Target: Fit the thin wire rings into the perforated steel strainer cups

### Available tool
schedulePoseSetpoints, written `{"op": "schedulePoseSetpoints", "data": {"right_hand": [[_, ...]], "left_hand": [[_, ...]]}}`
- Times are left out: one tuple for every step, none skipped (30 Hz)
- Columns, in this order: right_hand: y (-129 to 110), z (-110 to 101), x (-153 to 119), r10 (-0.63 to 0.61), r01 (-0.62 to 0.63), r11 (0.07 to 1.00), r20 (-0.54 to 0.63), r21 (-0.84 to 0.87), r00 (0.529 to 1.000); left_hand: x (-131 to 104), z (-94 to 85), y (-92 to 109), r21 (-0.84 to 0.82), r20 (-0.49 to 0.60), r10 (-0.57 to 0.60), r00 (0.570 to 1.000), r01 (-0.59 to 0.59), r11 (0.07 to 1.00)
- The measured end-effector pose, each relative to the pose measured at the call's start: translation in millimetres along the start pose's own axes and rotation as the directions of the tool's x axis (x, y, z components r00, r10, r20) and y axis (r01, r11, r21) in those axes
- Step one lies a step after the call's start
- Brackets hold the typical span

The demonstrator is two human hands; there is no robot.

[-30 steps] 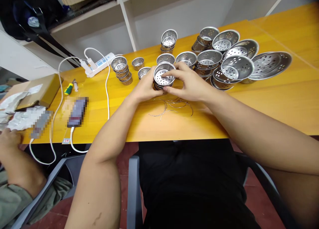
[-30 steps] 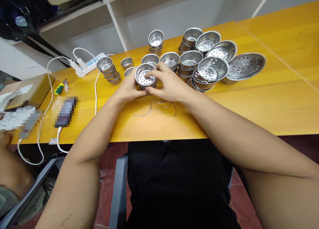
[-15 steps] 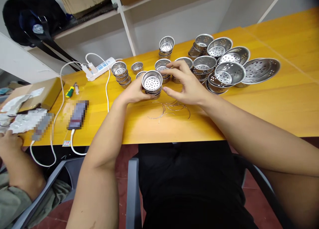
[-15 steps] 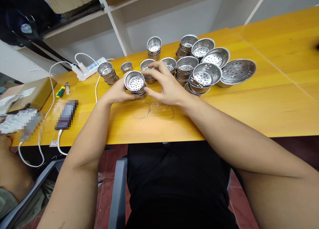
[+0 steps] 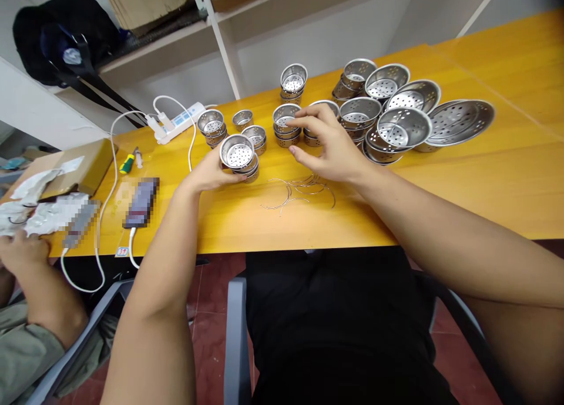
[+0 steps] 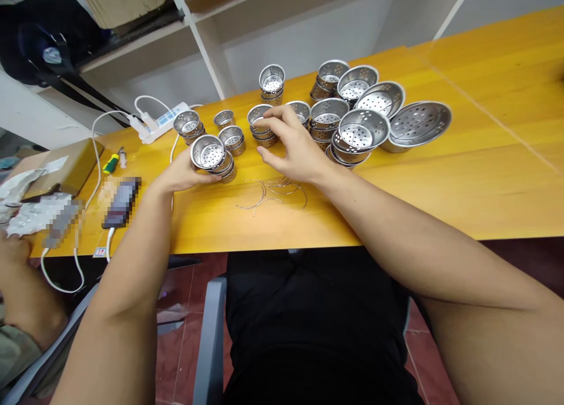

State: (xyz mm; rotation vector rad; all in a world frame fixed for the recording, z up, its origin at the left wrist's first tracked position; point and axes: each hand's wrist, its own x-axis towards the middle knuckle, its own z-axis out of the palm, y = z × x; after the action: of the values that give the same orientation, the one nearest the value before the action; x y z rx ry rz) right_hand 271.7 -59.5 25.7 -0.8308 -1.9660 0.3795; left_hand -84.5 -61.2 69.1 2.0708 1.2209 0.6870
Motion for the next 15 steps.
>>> {"op": "schedulePoseSetpoints", "data": {"right_hand": [[-0.2,0.3,-0.1,-0.003,0.003,1.0,-0.001,0.002,1.0],[-0.4,0.7,-0.3,-0.007,0.007,1.0,-0.002,0.004,1.0],[-0.5,1.0,-0.4,-0.011,0.011,1.0,-0.002,0.008,1.0],[-0.4,1.4,-0.6,-0.013,0.013,1.0,-0.001,0.013,1.0],[-0.3,1.8,-0.8,-0.013,0.013,1.0,0.002,0.018,1.0],[0.0,2.2,-1.1,-0.011,0.011,1.0,0.005,0.023,1.0],[0.4,2.7,-1.4,-0.011,0.011,1.0,0.006,0.026,1.0],[0.9,3.2,-1.7,-0.013,0.013,1.0,0.005,0.029,1.0],[1.3,3.6,-2.1,-0.018,0.018,0.999,0.001,0.031,1.0],[1.6,3.9,-2.3,-0.025,0.025,0.999,-0.003,0.032,1.0],[1.7,4.1,-2.5,-0.031,0.031,0.999,-0.008,0.031,0.999],[1.7,4.2,-2.6,-0.035,0.035,0.999,-0.011,0.028,0.999],[1.5,4.1,-2.7,-0.035,0.035,0.999,-0.012,0.024,0.999],[1.2,3.9,-2.6,-0.032,0.032,0.999,-0.011,0.019,0.999],[0.8,3.6,-2.5,-0.028,0.028,1.0,-0.01,0.014,1.0]], "left_hand": [[-9.5,-4.6,-3.3,-0.002,-0.031,-0.031,0.999,0.031,1.0],[-18.8,-9.6,-7.2,-0.009,-0.079,-0.053,0.995,0.052,0.999],[-27.5,-14.8,-11.7,-0.004,-0.135,-0.068,0.989,0.068,0.998],[-35.1,-20.0,-16.7,0.001,-0.196,-0.095,0.976,0.097,0.995],[-41.5,-24.9,-21.9,0.006,-0.254,-0.121,0.96,0.127,0.992],[-46.5,-29.3,-27.1,0.006,-0.304,-0.141,0.942,0.15,0.989],[-49.8,-33.0,-32.1,0.01,-0.341,-0.157,0.927,0.171,0.985],[-51.4,-35.9,-36.8,0.013,-0.374,-0.166,0.912,0.184,0.983],[-51.6,-37.8,-41.1,0.019,-0.401,-0.17,0.9,0.194,0.981],[-50.5,-38.7,-45.0,0.026,-0.425,-0.172,0.889,0.202,0.979],[-48.4,-38.8,-48.5,0.032,-0.449,-0.175,0.876,0.212,0.977],[-45.9,-38.1,-51.8,0.035,-0.474,-0.182,0.862,0.225,0.974],[-43.4,-37.1,-55.1,0.035,-0.499,-0.193,0.845,0.242,0.97],[-41.4,-36.1,-58.5,0.029,-0.522,-0.208,0.827,0.261,0.965],[-40.3,-35.6,-61.9,0.021,-0.537,-0.224,0.813,0.278,0.96]]}}
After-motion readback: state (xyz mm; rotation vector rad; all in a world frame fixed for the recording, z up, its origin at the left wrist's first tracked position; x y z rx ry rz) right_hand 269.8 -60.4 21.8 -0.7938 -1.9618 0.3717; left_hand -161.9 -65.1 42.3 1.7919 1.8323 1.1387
